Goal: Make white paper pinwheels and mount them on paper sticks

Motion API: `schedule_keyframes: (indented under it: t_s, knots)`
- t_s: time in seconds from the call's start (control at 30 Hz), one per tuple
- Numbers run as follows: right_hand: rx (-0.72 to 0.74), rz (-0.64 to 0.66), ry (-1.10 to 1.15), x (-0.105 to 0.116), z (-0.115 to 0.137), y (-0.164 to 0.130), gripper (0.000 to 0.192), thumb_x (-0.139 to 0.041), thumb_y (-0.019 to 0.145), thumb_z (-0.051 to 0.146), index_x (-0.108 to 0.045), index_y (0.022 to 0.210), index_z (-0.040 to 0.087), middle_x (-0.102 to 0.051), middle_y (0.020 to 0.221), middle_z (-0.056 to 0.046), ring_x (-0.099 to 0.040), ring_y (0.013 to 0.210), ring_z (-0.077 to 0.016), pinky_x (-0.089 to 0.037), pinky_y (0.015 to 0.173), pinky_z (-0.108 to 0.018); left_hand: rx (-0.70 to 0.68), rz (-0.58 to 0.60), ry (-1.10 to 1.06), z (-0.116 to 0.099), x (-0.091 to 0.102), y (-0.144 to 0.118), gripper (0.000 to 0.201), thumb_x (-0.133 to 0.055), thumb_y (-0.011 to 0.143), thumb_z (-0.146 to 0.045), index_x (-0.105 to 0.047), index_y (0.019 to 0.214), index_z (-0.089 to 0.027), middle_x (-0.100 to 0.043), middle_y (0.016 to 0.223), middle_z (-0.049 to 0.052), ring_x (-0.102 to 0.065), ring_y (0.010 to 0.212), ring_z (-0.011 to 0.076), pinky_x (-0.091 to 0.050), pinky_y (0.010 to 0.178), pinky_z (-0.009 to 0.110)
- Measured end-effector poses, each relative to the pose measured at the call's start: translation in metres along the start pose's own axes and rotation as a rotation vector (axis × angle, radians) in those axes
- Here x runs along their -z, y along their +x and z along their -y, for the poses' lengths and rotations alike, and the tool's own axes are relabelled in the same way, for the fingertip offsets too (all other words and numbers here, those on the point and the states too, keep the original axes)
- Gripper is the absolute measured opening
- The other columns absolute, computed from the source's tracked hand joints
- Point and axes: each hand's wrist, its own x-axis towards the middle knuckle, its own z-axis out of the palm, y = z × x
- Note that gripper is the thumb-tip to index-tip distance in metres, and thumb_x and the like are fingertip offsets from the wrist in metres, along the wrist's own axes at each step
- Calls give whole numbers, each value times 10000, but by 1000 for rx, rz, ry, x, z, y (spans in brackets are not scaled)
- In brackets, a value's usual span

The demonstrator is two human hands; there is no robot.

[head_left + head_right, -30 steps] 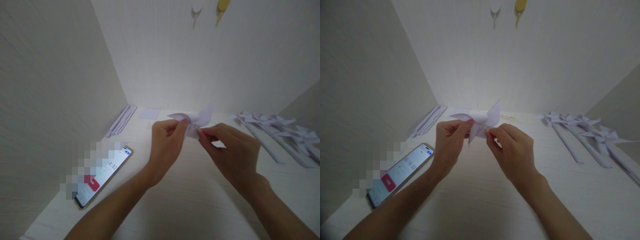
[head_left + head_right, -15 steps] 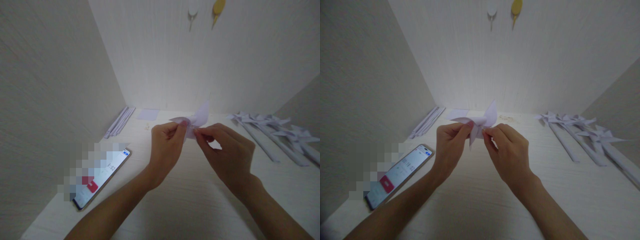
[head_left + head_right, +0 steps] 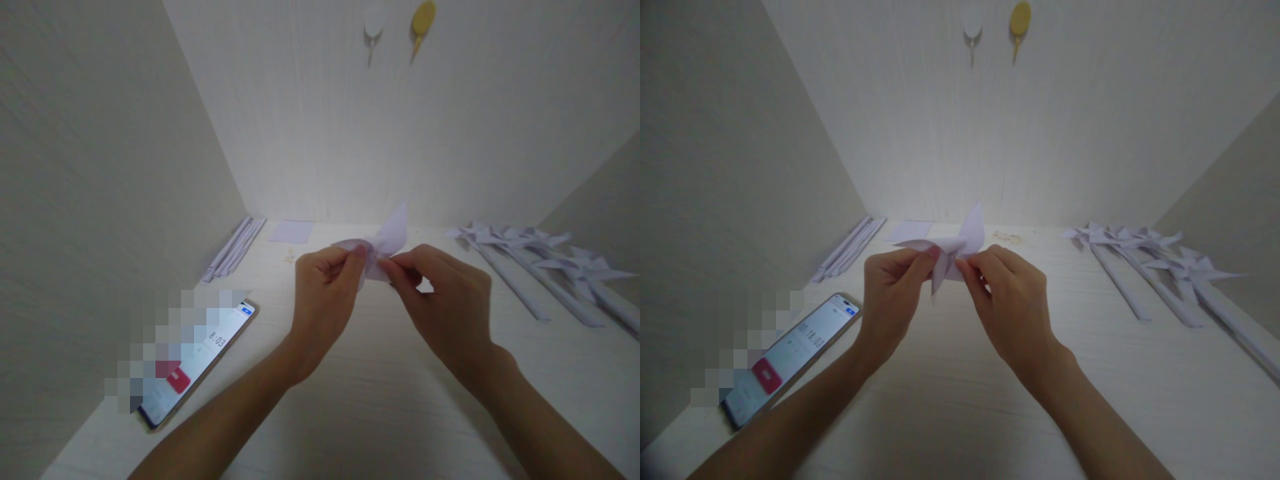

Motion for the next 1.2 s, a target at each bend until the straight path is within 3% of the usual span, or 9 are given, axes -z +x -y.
schedule_keyframes:
  t_s: [0.17, 0.6, 0.77, 1.0, 1.2]
  knots:
    - [3, -6, 83, 1, -2, -1, 89, -553, 736, 162, -563, 648, 156, -572, 591, -1, -516, 553, -101, -387, 518, -206, -1, -7, -14, 1, 0, 0, 311, -523, 707, -259, -506, 421, -138, -398, 412, -39, -378, 431, 62, -317, 423, 192]
    - [-31, 91, -19, 0, -3, -1, 289, -451, 810, 258, -506, 546, 156, -498, 522, 0, -437, 493, -100, -302, 481, -229, 11, 30, -48, 3, -1, -2, 291, -533, 701, -263, -510, 440, -137, -418, 426, -41, -421, 451, 66, -364, 450, 186]
    - [-20, 66, 31, 2, -2, 1, 219, -502, 779, 233, -535, 576, 158, -533, 545, 1, -465, 510, -99, -333, 493, -220, 19, 21, -61, 4, -1, -1, 249, -538, 695, -253, -542, 476, -136, -479, 469, -32, -444, 468, 70, -378, 459, 188]
    - [-26, 43, 93, 1, -2, 0, 113, -554, 739, 183, -558, 628, 160, -574, 595, 5, -498, 548, -95, -371, 521, -203, -3, 8, -18, 0, 2, -1, 267, -532, 699, -237, -520, 452, -135, -451, 442, -39, -419, 449, 59, -351, 434, 176]
    - [-12, 104, -11, 2, -4, -2, 250, -473, 801, 256, -546, 588, 147, -538, 559, -11, -471, 522, -107, -333, 499, -227, 5, 43, -31, 1, 0, -2, 267, -534, 705, -251, -534, 461, -140, -447, 442, -39, -447, 469, 70, -384, 472, 189]
